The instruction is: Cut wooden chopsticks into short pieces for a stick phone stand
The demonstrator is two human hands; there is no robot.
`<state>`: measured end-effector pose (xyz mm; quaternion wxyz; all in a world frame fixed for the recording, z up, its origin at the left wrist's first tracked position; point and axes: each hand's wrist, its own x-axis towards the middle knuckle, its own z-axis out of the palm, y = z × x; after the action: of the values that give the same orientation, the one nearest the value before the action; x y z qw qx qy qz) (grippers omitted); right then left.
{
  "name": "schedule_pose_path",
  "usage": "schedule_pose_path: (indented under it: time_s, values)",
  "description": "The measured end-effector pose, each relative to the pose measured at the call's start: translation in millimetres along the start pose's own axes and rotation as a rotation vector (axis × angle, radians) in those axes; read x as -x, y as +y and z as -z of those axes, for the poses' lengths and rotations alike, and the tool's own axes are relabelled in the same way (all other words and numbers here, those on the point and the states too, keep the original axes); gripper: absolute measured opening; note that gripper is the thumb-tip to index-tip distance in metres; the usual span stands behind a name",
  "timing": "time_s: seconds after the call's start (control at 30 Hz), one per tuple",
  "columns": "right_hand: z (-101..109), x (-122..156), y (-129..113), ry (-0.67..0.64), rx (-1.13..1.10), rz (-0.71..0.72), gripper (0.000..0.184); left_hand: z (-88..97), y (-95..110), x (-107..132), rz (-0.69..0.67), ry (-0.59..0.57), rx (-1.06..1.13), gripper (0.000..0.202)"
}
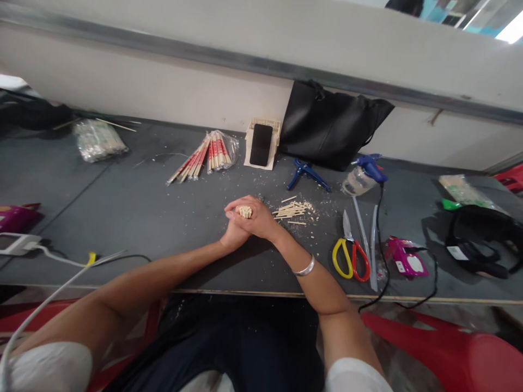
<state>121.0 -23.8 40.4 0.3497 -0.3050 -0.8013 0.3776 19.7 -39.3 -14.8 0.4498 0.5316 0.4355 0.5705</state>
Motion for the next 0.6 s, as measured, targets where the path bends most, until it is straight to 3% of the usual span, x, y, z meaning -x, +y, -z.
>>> schedule_pose_path:
  time_s: [0.07, 0.13, 0.23, 0.37, 0.47, 0.6]
  values:
    - [3, 1, 0, -0.017, -0.067, 0.006, 0.023, 0.4, 3, 0, 0.074, -0.011, 0.046, 0.014]
    - [6, 0, 1, 0.003, -0.181, -0.004, 0.042, 1.7, 10, -1, 0.138, -0.032, 0.066, 0.023]
    - [8, -2, 9, 0.188, -0.352, -0.080, 0.067, 7.6, 32, -8, 0.286, -0.024, 0.211, 0.038]
    - [3, -4, 24, 0.367, -0.430, -0.183, 0.057, 22.4, 75, -31, 0.426, 0.032, 0.605, 0.051]
    - [-6, -3, 28, 0.359, -0.389, -0.200, 0.050, 32.2, 96, -47, 0.463, 0.065, 0.750, 0.057]
    - [-15, 2, 22, 0.295, -0.354, -0.155, 0.049, 37.7, 101, -54, 0.455, 0.118, 0.817, 0.060]
